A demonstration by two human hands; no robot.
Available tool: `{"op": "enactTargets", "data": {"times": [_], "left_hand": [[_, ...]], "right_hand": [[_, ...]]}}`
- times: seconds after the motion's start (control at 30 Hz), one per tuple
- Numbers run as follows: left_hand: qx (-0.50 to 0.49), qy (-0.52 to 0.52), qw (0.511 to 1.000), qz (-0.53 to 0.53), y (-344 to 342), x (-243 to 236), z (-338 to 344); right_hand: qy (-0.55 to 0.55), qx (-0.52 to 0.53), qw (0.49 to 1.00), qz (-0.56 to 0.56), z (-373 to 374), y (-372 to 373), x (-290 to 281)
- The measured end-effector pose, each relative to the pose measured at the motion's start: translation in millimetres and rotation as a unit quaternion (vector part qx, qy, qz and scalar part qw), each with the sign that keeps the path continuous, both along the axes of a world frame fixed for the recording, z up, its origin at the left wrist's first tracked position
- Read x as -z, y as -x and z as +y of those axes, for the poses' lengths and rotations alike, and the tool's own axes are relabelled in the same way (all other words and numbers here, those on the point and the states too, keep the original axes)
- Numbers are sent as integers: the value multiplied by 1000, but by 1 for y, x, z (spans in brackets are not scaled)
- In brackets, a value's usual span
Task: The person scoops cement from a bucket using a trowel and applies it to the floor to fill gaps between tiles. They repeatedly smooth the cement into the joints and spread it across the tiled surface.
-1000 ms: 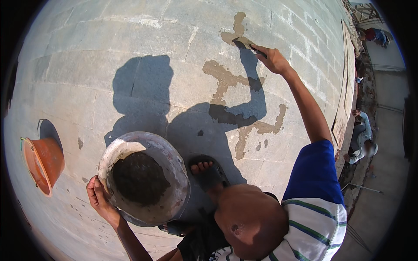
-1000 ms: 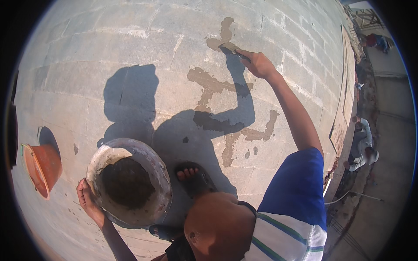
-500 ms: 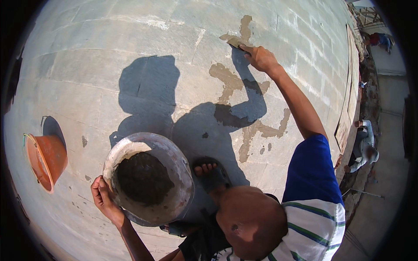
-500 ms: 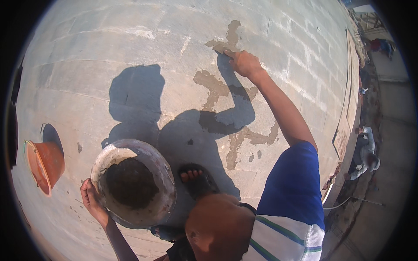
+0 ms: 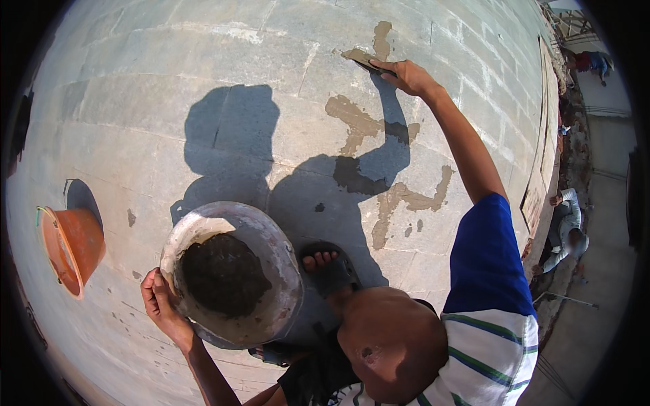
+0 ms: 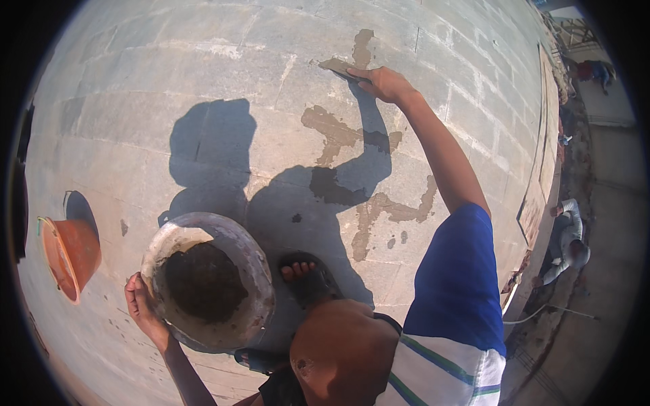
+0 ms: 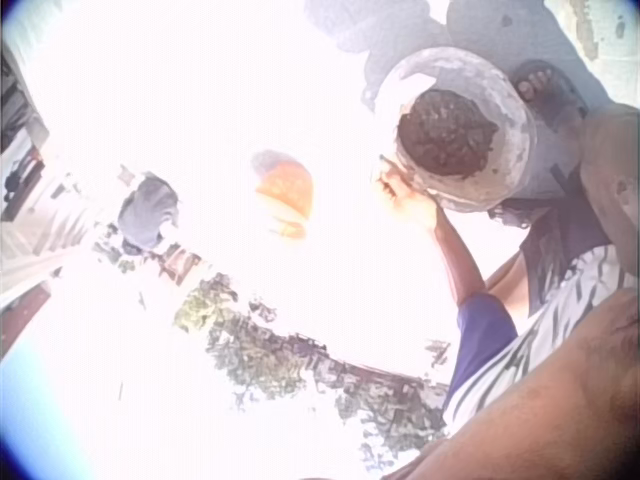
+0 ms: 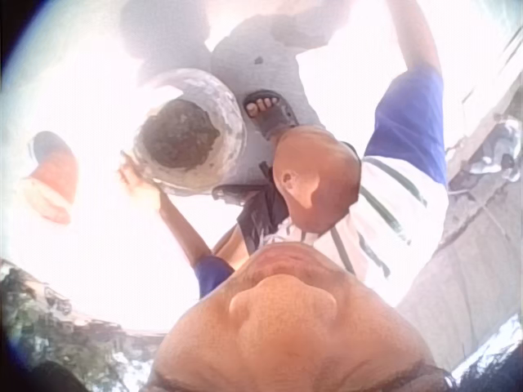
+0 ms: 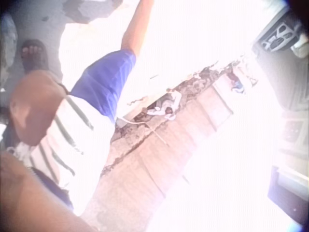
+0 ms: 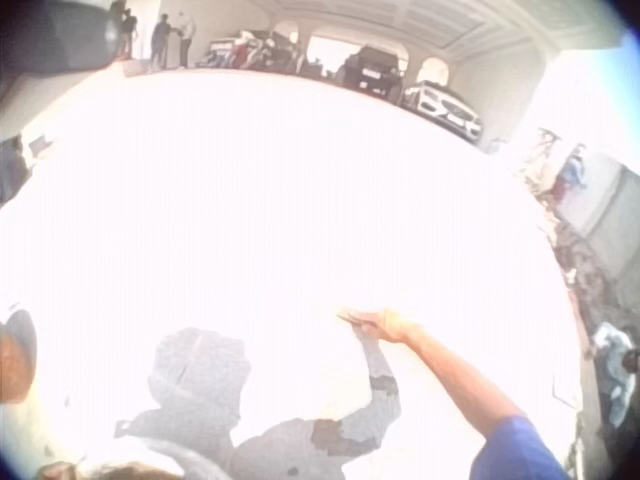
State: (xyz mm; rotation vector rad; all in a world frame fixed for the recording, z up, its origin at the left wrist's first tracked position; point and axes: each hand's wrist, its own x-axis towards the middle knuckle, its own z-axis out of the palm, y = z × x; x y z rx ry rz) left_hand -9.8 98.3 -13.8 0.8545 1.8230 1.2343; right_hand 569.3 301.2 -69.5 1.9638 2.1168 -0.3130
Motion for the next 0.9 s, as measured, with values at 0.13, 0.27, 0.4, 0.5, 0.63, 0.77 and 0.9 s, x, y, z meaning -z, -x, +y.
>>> {"op": "enactTargets", "data": {"times": [0.13, 0.27, 0.4, 0.5, 0.63, 0.77, 0.9], "left_hand": [[5, -16, 1000, 6, -1, 2, 0], [-2, -4, 1000, -19, 1, 2, 0], [1, -10, 1000, -24, 1, 2, 0], [10, -5, 999, -31, 1, 1, 2], [-3, -6, 1000, -21, 2, 3, -1], [-4, -8, 1000, -9, 2, 3, -2], [-10, 4, 1000, 0, 5, 3, -5]], "right_hand": [[-8, 27, 1000, -9, -31, -36, 5], [-45, 57, 996, 58, -54, -22, 8], [-100, 49, 987, 118, -43, 2, 14], [-130, 16, 986, 106, -12, 12, 23], [-54, 13, 997, 51, 3, 30, 12], [-34, 43, 998, 18, -21, 16, 9], [-26, 70, 997, 16, -42, -1, 15]]}}
